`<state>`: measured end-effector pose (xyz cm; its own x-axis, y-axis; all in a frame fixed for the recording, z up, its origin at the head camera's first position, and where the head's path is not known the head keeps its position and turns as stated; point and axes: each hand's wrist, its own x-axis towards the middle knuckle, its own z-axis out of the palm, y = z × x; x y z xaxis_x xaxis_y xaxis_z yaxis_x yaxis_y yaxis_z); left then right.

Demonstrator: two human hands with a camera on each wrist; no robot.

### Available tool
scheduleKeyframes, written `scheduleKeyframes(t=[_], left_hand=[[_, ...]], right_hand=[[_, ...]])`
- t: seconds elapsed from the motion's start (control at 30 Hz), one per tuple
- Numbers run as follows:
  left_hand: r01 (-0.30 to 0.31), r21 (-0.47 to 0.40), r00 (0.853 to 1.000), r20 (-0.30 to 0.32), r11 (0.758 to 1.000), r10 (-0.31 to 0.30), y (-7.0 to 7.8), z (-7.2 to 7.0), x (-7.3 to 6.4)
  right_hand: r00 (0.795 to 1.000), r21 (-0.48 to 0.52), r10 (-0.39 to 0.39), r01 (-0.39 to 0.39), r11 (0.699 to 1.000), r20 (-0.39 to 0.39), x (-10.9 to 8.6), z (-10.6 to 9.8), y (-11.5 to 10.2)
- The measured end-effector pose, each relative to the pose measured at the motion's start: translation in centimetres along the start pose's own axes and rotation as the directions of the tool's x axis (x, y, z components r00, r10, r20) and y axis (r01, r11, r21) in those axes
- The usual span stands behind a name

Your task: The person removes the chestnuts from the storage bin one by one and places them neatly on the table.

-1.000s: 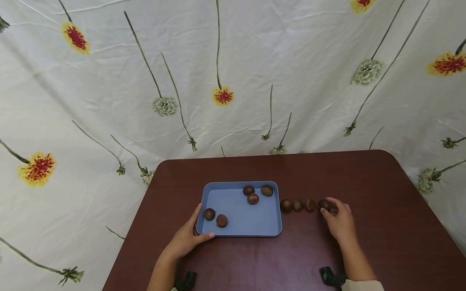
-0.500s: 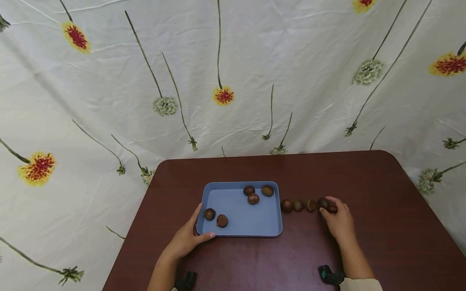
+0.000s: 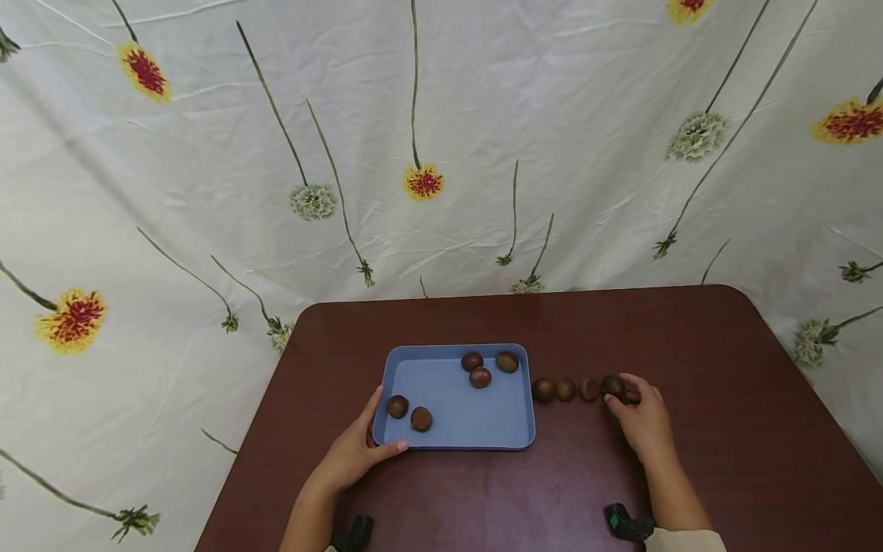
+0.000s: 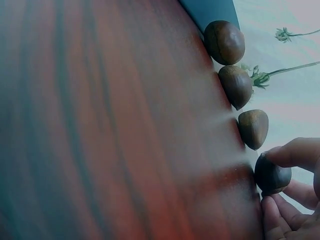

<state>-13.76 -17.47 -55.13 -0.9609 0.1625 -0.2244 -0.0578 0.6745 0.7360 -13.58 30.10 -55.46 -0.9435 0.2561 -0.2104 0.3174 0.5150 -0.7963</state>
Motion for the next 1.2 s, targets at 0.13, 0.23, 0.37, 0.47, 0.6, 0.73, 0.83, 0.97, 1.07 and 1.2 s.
scheduleKeyframes(t=[0.13, 0.23, 0.37, 0.47, 0.6, 0.73, 0.83, 0.97, 1.07, 1.2], left_hand=[[0.002, 0.006, 1.000, 0.002, 1.000, -0.002, 0.0, 0.0, 0.0], [0.004, 0.005, 1.000, 0.002, 1.000, -0.004, 0.0, 0.0, 0.0], [0.007, -0.003, 1.000, 0.001, 1.000, -0.007, 0.0, 0.0, 0.0], [0.007, -0.008, 1.000, 0.002, 1.000, -0.007, 0.0, 0.0, 0.0], [0.007, -0.001, 1.000, 0.006, 1.000, -0.007, 0.0, 0.0, 0.0], [-0.003, 0.001, 1.000, 0.009, 1.000, 0.003, 0.0, 0.0, 0.0], [-0.006, -0.004, 1.000, 0.005, 1.000, 0.006, -0.1, 0.0, 0.1], [-0.003, -0.006, 1.000, 0.004, 1.000, 0.003, -0.2, 0.0, 0.1], [0.000, -0.003, 1.000, 0.005, 1.000, 0.000, -0.2, 0.0, 0.1], [0.005, -0.008, 1.000, 0.003, 1.000, -0.005, -0.1, 0.0, 0.0]], right_hand=[[1.000, 0.013, 0.006, -0.006, 1.000, 0.007, -0.1, 0.0, 0.0], [1.000, 0.026, 0.010, -0.010, 1.000, 0.009, -0.1, -0.1, 0.0], [1.000, 0.055, 0.011, -0.010, 0.998, -0.011, -0.2, 0.0, 0.2], [0.999, 0.064, 0.006, -0.003, 0.998, -0.046, -0.4, 0.1, 0.2], [0.994, 0.074, 0.005, 0.003, 0.997, -0.105, -0.7, 0.1, 0.0], [0.986, 0.086, 0.019, -0.005, 0.996, -0.166, -1.0, 0.1, -0.4], [0.982, 0.090, 0.020, -0.003, 0.996, -0.188, -1.3, 0.1, -0.6], [0.979, 0.098, 0.001, 0.020, 0.995, -0.205, -1.6, 0.2, -1.1], [0.978, 0.104, -0.011, 0.034, 0.994, -0.208, -1.8, 0.3, -1.5], [0.981, 0.094, -0.046, 0.065, 0.993, -0.187, -2.2, 0.5, -2.2]])
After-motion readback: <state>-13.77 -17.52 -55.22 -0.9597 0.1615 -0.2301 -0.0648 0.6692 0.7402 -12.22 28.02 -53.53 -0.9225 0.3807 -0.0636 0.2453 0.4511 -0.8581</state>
